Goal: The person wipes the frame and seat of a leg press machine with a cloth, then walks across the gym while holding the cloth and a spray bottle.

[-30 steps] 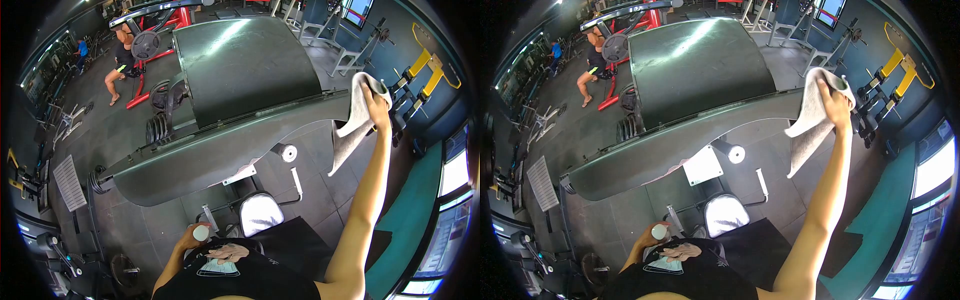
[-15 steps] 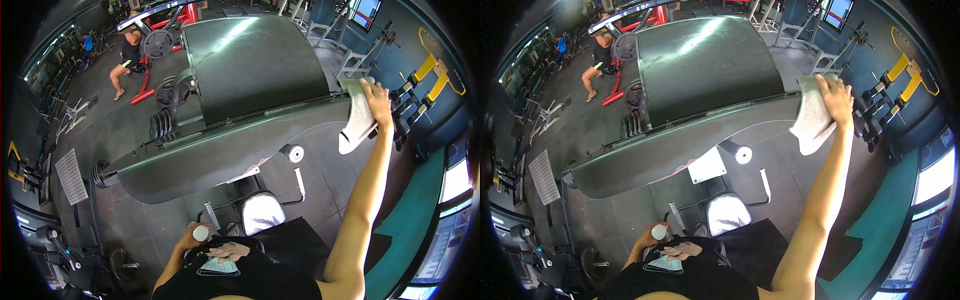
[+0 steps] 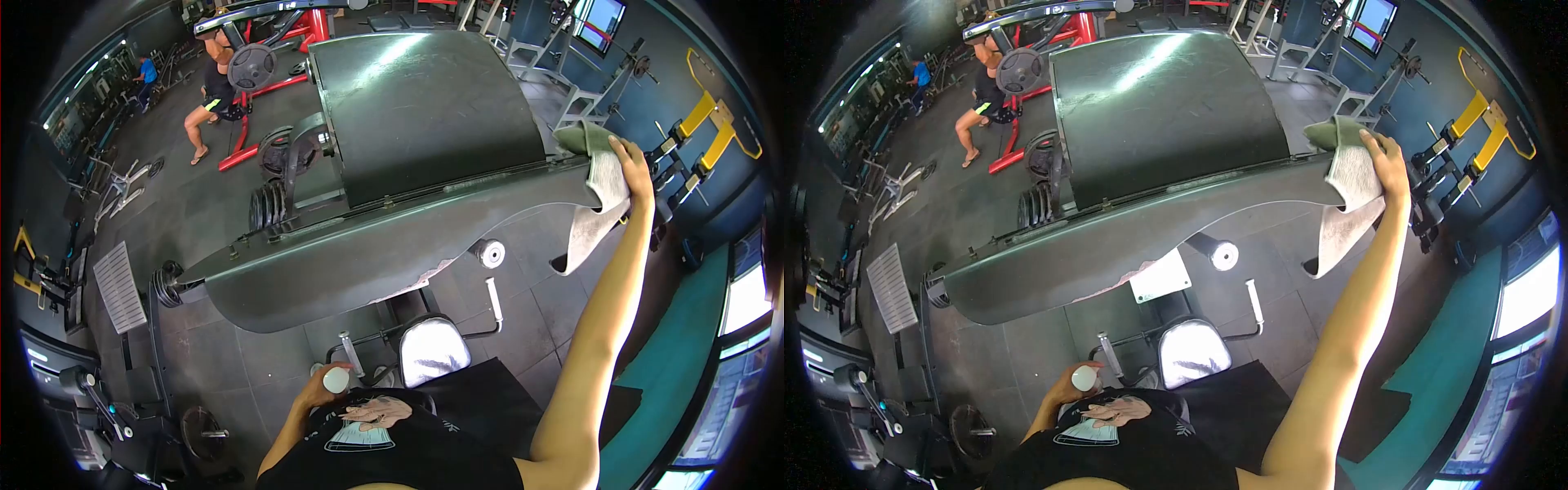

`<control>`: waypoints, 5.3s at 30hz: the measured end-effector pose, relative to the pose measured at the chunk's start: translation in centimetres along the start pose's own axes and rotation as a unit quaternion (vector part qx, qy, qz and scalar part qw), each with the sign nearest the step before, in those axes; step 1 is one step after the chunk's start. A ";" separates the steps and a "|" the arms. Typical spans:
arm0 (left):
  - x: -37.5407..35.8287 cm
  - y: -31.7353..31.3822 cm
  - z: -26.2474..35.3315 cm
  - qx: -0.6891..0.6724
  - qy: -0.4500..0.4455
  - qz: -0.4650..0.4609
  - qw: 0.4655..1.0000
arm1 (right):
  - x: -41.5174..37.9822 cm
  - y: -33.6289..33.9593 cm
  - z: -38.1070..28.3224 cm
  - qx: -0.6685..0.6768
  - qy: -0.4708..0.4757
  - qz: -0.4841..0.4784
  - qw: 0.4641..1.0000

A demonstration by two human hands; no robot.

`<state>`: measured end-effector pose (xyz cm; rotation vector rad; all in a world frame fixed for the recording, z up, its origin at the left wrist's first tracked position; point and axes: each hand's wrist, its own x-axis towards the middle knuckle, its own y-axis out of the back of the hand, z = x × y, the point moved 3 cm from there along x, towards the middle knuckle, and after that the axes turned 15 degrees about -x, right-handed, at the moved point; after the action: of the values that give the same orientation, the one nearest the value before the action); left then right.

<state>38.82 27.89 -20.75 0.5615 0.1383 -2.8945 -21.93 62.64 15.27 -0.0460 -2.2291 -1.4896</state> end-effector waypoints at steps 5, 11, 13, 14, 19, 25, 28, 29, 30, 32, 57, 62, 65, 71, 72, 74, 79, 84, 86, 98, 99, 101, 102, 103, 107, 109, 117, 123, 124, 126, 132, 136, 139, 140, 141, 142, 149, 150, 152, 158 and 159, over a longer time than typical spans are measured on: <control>-0.3 -0.1 -1.9 0.063 -0.033 -0.001 0.997 | -3.1 -1.1 1.2 0.486 -0.060 0.043 0.871; 0.1 -0.3 -2.0 0.035 -0.034 -0.033 0.998 | -11.1 -2.3 -4.6 0.494 -0.151 0.103 0.850; 0.2 -0.8 -1.0 0.051 -0.026 -0.041 0.998 | -14.1 -2.9 -6.3 0.439 -0.112 0.182 0.873; 0.3 -1.2 -0.3 0.063 -0.015 -0.044 0.997 | -15.7 -2.3 -6.7 0.390 -0.072 0.178 0.901; 0.1 -1.5 1.3 0.042 -0.049 -0.044 0.997 | -24.6 -3.4 -7.1 0.719 -0.226 0.084 0.652; -0.4 -0.4 -2.2 0.024 -0.022 -0.041 0.999 | -33.1 -3.6 -13.2 0.813 -0.060 0.096 0.571; -0.6 -0.2 -1.7 0.048 -0.031 -0.047 0.997 | -33.9 -8.8 -15.5 0.203 0.076 0.238 0.947; -0.9 -0.5 -0.9 0.064 -0.053 -0.048 0.995 | -32.8 -9.2 -17.8 0.167 0.087 0.270 0.944; -1.0 -0.5 -0.2 0.080 -0.077 -0.049 0.993 | -31.1 -9.6 -20.0 0.131 0.097 0.303 0.939; -1.1 0.0 -0.8 0.088 -0.053 -0.039 0.994 | -28.0 -9.7 -22.6 0.059 0.079 0.287 0.953; -2.1 0.2 0.7 0.077 0.018 -0.003 0.997 | -28.4 -14.4 -19.5 0.553 0.063 0.158 0.816; -1.8 -1.1 2.5 0.096 -0.011 -0.012 0.995 | -29.6 -16.5 -16.4 0.623 -0.173 -0.020 0.763; -2.1 -0.6 1.7 0.054 0.011 0.005 0.998 | -29.6 -10.3 -14.4 0.691 -0.323 0.153 0.629; -1.7 0.7 -0.4 0.040 0.067 0.013 0.997 | -22.6 -2.2 -12.6 0.200 -0.022 0.391 0.898; -1.5 0.8 -0.6 0.026 0.082 0.013 0.996 | -19.7 -2.2 -13.1 0.095 0.087 0.399 0.908; -1.3 0.4 0.9 0.081 0.059 -0.005 0.995 | -17.3 0.0 -14.1 -0.040 0.196 0.379 0.903; -0.6 -0.4 2.6 0.092 0.003 -0.017 0.996 | -5.4 1.7 -4.0 -0.064 0.067 0.115 0.989; -0.2 -0.5 3.0 0.114 0.002 -0.014 0.993 | 3.3 2.3 2.0 0.145 -0.131 0.140 0.971; 0.0 -0.3 2.4 0.119 -0.005 -0.004 0.993 | 4.2 4.6 -1.0 0.156 -0.096 0.255 0.949; 0.5 1.3 -2.5 0.037 -0.025 0.082 0.996 | -6.0 -7.8 -35.5 -0.152 0.573 0.022 0.805; 0.1 1.3 -2.9 0.015 -0.028 0.103 0.994 | -2.8 -9.1 -34.6 -0.147 0.591 0.009 0.793; -0.3 2.1 -3.8 -0.025 -0.039 0.145 0.988 | 5.4 -10.4 -30.7 -0.118 0.441 0.007 0.890; -0.6 2.6 -4.6 0.000 0.022 0.144 0.989 | 9.6 -10.7 -28.6 -0.105 0.337 -0.135 0.926; -0.5 3.1 -5.2 0.007 0.047 0.145 0.988 | 13.6 -10.8 -26.3 -0.111 0.212 -0.251 0.938; 0.0 4.4 -6.0 0.011 0.035 0.156 0.987 | 8.5 -12.2 -33.0 -0.116 0.186 0.084 0.972; 0.9 4.9 -5.9 0.014 0.039 0.154 0.987 | -0.7 -9.1 -38.6 -0.018 0.345 -0.005 0.938; 1.3 5.1 -6.8 0.052 0.053 0.124 0.990 | 1.5 -11.5 -53.6 -0.055 0.495 -0.180 0.848; 1.4 5.2 -10.7 0.087 0.079 0.090 0.989 | -9.1 -11.0 -54.2 -0.492 0.679 -0.116 0.533; 1.7 5.1 -11.4 0.090 0.083 0.083 0.989 | -9.0 -11.0 -54.7 -0.480 0.674 -0.132 0.545; 2.1 4.8 -12.8 0.093 0.084 0.070 0.990 | -8.7 -11.0 -55.3 -0.458 0.659 -0.173 0.572; 0.8 5.2 -10.1 0.072 0.036 0.140 0.987 | -10.0 -20.9 -54.6 -0.471 0.693 -0.316 0.445; 0.8 5.2 -10.3 0.030 -0.020 0.192 0.981 | -11.6 -16.1 -54.4 -0.374 0.700 -0.306 0.526; 0.7 6.0 -4.9 0.039 -0.031 0.189 0.981 | -10.7 -13.9 -54.6 -0.216 0.730 -0.177 0.624; 0.6 6.2 -5.2 0.021 -0.022 0.182 0.983 | -11.5 -12.3 -54.1 -0.145 0.738 -0.124 0.648; 0.3 6.3 -5.8 0.004 -0.011 0.172 0.985 | -12.3 -10.5 -53.4 -0.085 0.739 -0.081 0.664; 0.6 6.5 -7.0 0.035 -0.026 0.156 0.987 | -12.8 -9.2 -52.8 -0.053 0.732 -0.047 0.677; 1.4 6.2 -8.0 0.093 0.086 0.104 0.986 | -4.9 -10.3 -54.4 -0.277 0.712 -0.049 0.643; 1.7 6.4 -10.3 0.096 0.105 0.080 0.987 | -6.0 -9.3 -53.7 -0.188 0.752 -0.027 0.632; 1.6 6.8 -13.0 0.093 0.020 0.111 0.989 | -9.2 -7.7 -51.5 -0.129 0.776 -0.045 0.615; 0.5 6.0 -13.1 0.155 -0.149 0.218 0.952 | -16.4 -3.6 -45.3 -0.033 0.730 -0.290 0.617; 0.2 6.1 -14.2 0.160 -0.133 0.201 0.957 | -16.5 -4.1 -44.7 0.008 0.728 -0.331 0.601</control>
<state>44.99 23.66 -34.24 0.2042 -0.4385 -2.5635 7.45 25.07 19.24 1.5480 -0.7823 -0.9620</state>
